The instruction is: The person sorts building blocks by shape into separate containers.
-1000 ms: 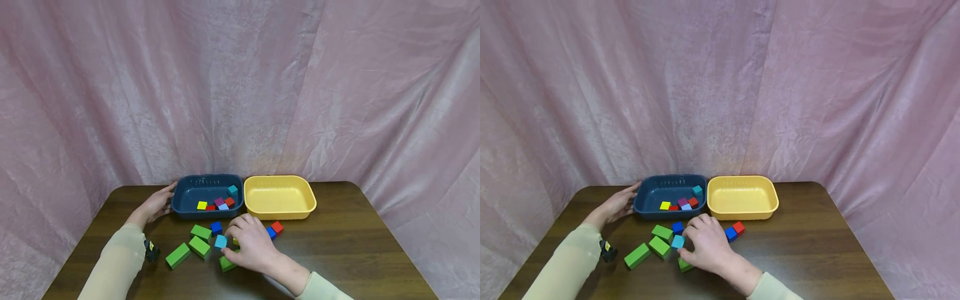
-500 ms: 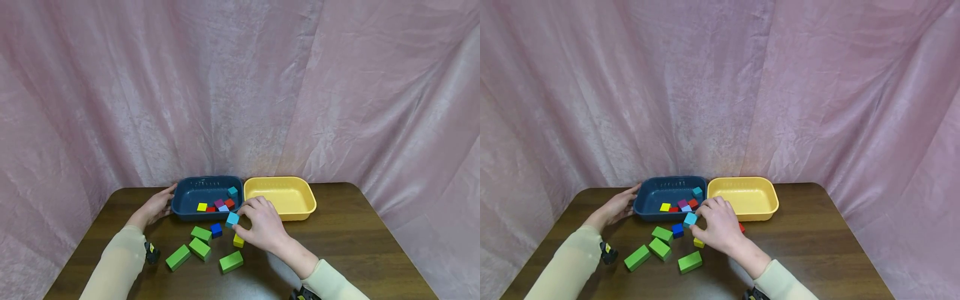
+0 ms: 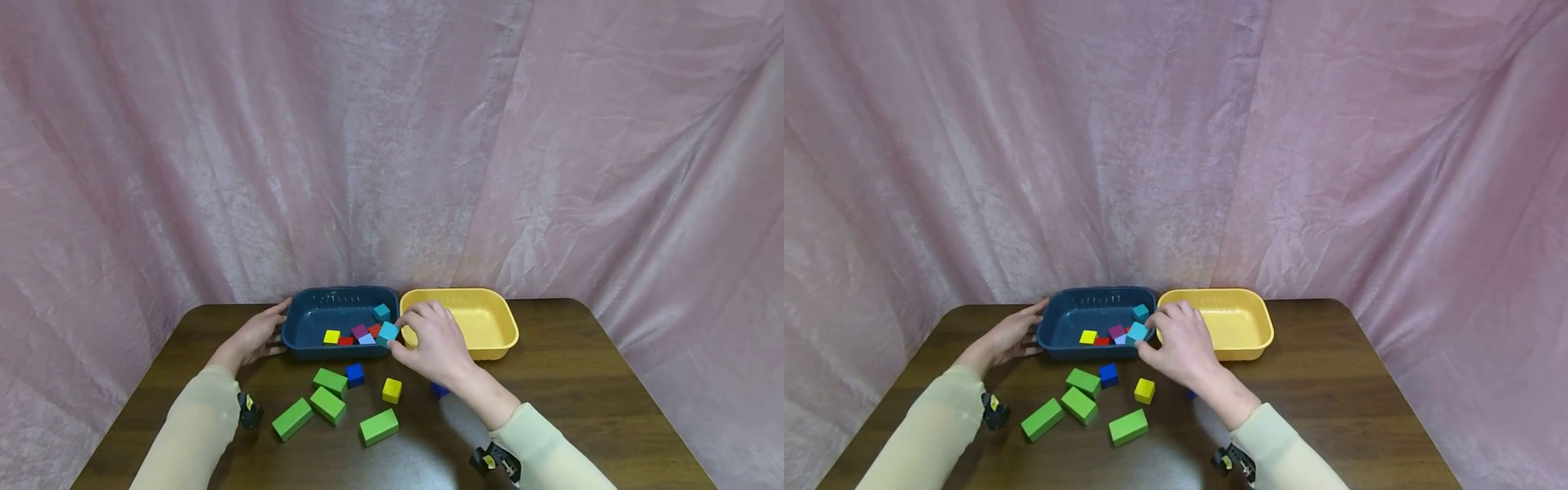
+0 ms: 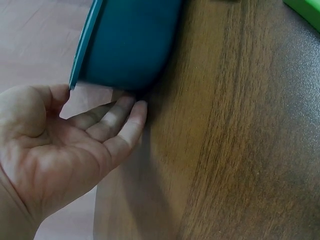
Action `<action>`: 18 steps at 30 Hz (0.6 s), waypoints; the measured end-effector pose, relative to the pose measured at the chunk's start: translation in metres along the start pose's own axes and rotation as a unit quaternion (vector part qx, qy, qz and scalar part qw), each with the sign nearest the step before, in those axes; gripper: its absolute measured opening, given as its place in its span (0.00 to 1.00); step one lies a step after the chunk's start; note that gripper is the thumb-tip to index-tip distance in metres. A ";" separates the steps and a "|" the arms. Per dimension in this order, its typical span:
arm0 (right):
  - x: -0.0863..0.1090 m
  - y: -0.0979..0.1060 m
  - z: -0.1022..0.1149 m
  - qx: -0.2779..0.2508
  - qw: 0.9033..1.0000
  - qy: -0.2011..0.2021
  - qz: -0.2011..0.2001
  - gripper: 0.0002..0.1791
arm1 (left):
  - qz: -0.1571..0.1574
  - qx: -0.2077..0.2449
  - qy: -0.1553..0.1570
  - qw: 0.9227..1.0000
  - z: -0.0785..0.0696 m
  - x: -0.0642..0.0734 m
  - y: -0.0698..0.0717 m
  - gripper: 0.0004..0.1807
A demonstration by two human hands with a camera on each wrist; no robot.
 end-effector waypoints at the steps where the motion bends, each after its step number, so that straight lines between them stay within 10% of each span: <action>1: -0.002 0.001 -0.001 0.001 1.000 -0.001 -0.002 0.14 | -0.002 0.001 0.001 1.000 0.000 0.000 0.000 0.33; 18: -0.045 0.002 -0.009 0.018 0.999 -0.032 0.023 0.16 | -0.006 0.003 0.002 1.000 -0.002 0.002 -0.001 0.33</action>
Point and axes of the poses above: each hand's wrist, its own x-axis away from the middle knuckle, its own y-axis out of the back of the hand, z = x × y, the point moved 7 cm from there along -x, towards the middle knuckle, and after that the axes turned 10 degrees about x, right-handed, at the moved point
